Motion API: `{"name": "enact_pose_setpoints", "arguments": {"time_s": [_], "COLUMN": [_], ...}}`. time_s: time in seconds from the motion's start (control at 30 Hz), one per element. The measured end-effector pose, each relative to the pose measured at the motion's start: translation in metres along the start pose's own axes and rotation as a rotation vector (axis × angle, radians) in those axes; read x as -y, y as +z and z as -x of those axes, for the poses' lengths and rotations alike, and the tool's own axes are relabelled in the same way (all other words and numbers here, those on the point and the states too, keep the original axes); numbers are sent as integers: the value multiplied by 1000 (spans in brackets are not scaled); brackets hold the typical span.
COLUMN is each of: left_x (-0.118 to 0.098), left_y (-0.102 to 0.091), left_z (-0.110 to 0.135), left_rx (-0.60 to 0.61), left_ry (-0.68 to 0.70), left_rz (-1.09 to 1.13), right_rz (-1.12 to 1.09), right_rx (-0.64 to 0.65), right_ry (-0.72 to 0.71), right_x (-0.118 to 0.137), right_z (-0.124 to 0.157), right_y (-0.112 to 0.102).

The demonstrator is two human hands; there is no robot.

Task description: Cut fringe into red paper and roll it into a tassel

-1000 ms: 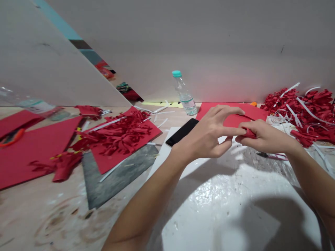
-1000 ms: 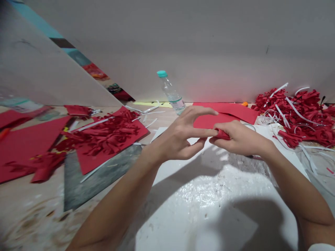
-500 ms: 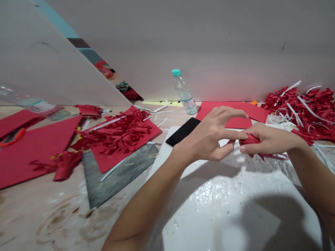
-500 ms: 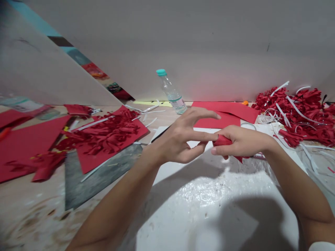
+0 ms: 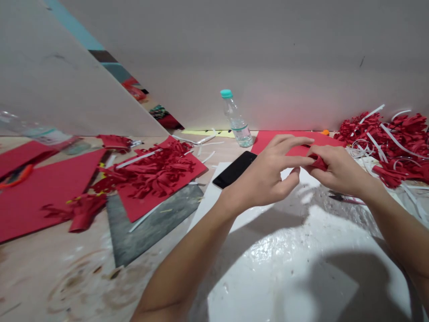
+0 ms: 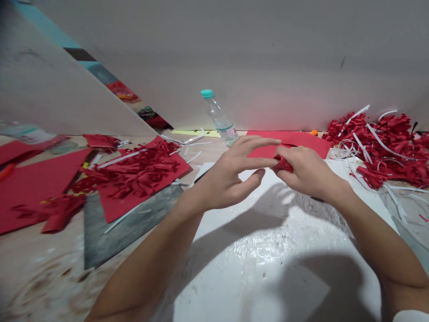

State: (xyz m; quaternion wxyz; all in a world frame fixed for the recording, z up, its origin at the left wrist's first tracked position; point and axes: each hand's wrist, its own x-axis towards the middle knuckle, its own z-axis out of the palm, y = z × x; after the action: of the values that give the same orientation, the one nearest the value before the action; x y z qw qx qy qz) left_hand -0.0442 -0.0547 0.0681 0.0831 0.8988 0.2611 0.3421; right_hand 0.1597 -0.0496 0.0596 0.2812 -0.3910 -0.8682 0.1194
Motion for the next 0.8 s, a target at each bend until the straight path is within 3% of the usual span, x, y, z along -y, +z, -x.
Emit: {"name": "enact_pose_setpoints", "arguments": {"time_s": [0.3, 0.6, 0.8], "left_x": [-14, -21, -24], "left_y": [-4, -7, -6], "left_z": [2, 6, 7], "left_rx": [-40, -26, -41], "left_ry": [-98, -141, -156], "left_rz": [-48, -76, -89], "right_rz": [234, 305, 324], "right_rx": [-279, -363, -395], "right_ry": [-241, -340, -330], "right_x": [-7, -5, -5], "right_z": [-2, -4, -4], "right_y": [15, 18, 19]}}
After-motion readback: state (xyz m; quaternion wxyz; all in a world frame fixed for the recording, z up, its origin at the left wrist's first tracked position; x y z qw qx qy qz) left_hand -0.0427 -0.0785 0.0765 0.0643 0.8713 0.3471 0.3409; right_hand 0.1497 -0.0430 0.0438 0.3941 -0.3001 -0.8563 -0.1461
